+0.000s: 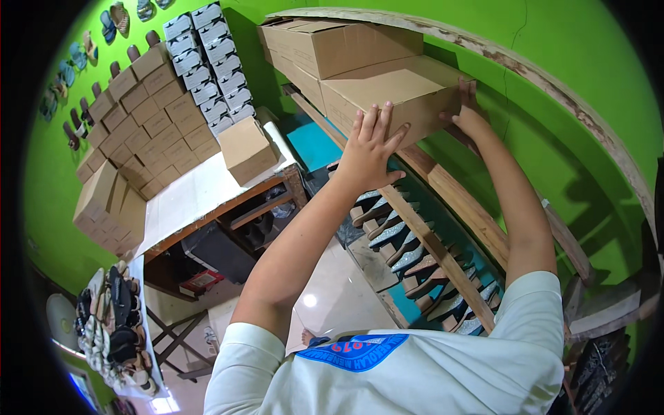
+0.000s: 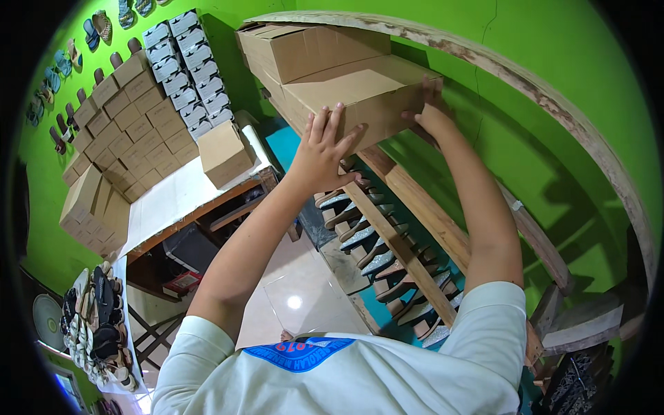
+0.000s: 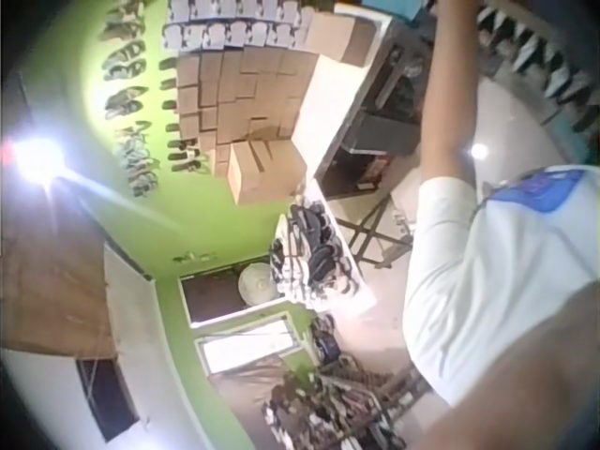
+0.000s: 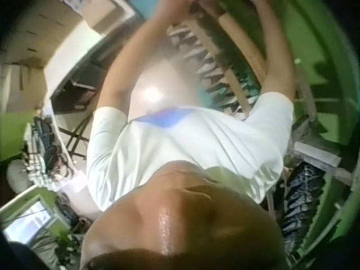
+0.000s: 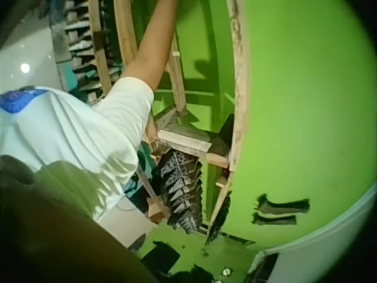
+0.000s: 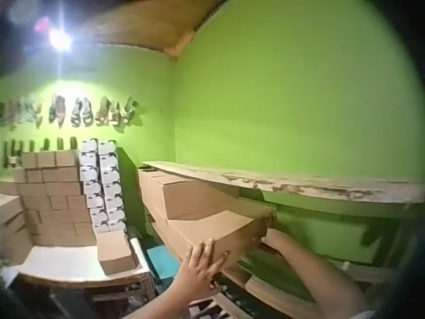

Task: Packing pairs of sandals into cardboard boxes and stacking them on a shelf.

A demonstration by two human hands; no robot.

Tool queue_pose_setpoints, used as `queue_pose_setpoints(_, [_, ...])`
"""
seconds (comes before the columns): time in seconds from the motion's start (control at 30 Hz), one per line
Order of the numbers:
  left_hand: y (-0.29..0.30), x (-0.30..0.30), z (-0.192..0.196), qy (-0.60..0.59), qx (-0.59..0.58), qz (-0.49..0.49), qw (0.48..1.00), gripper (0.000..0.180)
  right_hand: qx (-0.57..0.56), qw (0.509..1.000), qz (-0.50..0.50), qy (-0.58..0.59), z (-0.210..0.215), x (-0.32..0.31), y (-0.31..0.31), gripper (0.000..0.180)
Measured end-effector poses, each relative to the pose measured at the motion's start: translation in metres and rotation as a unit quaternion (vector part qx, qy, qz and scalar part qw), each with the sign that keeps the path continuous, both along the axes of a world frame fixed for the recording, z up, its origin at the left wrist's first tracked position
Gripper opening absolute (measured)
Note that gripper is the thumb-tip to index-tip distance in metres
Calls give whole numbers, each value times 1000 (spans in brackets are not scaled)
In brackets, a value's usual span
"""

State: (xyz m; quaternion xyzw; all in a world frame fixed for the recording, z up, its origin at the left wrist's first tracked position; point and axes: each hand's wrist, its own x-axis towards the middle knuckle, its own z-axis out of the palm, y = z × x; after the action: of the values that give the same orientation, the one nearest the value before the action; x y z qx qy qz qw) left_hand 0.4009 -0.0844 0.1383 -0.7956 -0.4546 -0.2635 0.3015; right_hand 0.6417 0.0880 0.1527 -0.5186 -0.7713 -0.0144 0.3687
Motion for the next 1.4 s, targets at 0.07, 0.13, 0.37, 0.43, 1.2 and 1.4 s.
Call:
queue_pose_setpoints(0.07, [-1, 2, 1, -3, 2, 1, 1000, 79, -13, 998, -38, -40, 1, 0, 2, 102])
queue_pose_setpoints(0.13, [-1, 3, 2, -3, -3, 4, 1000, 79, -26, 994, -73, -80, 5, -2, -2, 107])
queue_pose_setpoints(0.37, [-4, -16, 11, -78, -32, -110, 990, 67, -83, 947, -160, -265, 54, -62, -75, 56])
queue_pose_setpoints(0.43, [-9, -30, 11, -144, 0, -132, 981, 60, -6, 931, -134, -340, 70, -92, -121, 46])
queue_pose_setpoints(1.2, [-98, -271, -106, -164, -203, 350, 900, 74, -36, 931, 283, -226, -123, -384, -182, 71])
queue_pose_setpoints(1.4, [-120, -340, -153, -209, -236, 347, 883, 76, -112, 926, 319, -169, -180, -436, -186, 77])
